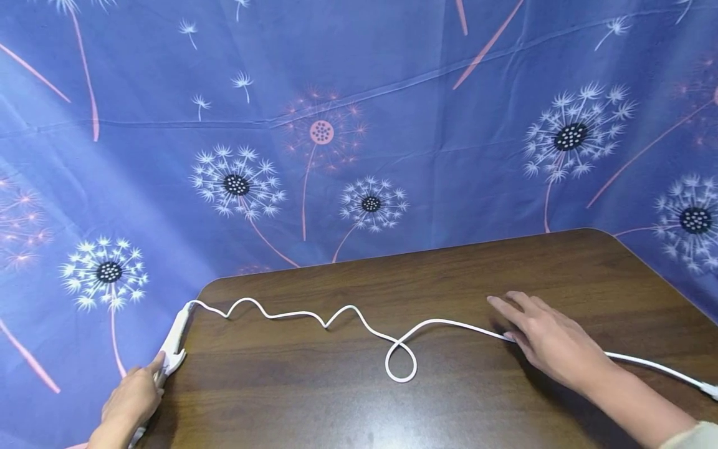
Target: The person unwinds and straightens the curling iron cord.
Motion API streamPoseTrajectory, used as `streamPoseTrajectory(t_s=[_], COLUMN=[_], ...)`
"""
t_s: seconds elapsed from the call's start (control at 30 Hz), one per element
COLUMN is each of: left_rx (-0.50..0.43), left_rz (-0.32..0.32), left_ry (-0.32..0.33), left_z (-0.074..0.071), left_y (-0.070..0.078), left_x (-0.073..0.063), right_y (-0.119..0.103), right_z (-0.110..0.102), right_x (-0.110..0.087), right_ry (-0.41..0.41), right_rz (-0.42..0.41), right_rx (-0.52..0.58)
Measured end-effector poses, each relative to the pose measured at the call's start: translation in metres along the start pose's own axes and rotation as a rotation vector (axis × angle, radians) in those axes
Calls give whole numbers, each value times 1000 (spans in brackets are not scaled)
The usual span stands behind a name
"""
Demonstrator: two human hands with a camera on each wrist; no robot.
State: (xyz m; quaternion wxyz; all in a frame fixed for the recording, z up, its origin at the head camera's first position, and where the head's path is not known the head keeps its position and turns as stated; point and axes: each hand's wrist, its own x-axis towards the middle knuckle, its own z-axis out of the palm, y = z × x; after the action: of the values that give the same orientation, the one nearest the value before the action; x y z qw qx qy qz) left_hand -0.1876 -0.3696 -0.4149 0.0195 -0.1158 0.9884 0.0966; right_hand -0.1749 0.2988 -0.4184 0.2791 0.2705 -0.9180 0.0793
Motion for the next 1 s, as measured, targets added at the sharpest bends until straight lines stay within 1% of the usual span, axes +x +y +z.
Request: streamPoseTrajectory(t_s=[0.27,0.4,0.5,0.8,0.93,1.0], left_rx=[0,-2,0,3,7,9], left_rz=[1,-5,-8,-7,2,8], left_ry=[6,6,1,12,20,24], left_z=[-1,-1,-1,0,0,1], left_y=[-1,0,0,-1,0,1], left_x=[1,1,1,1,1,1], right_y=[-24,-33,-38,-49,-54,-56], right_z=[21,31,37,52,59,62], right_x=[26,36,43,59,63,64], right_ry=[-1,9,12,-34,-28,-19], right_rz=[-93,-140,-159,-213,-243,-266], right_rx=[76,91,92,118,131,114])
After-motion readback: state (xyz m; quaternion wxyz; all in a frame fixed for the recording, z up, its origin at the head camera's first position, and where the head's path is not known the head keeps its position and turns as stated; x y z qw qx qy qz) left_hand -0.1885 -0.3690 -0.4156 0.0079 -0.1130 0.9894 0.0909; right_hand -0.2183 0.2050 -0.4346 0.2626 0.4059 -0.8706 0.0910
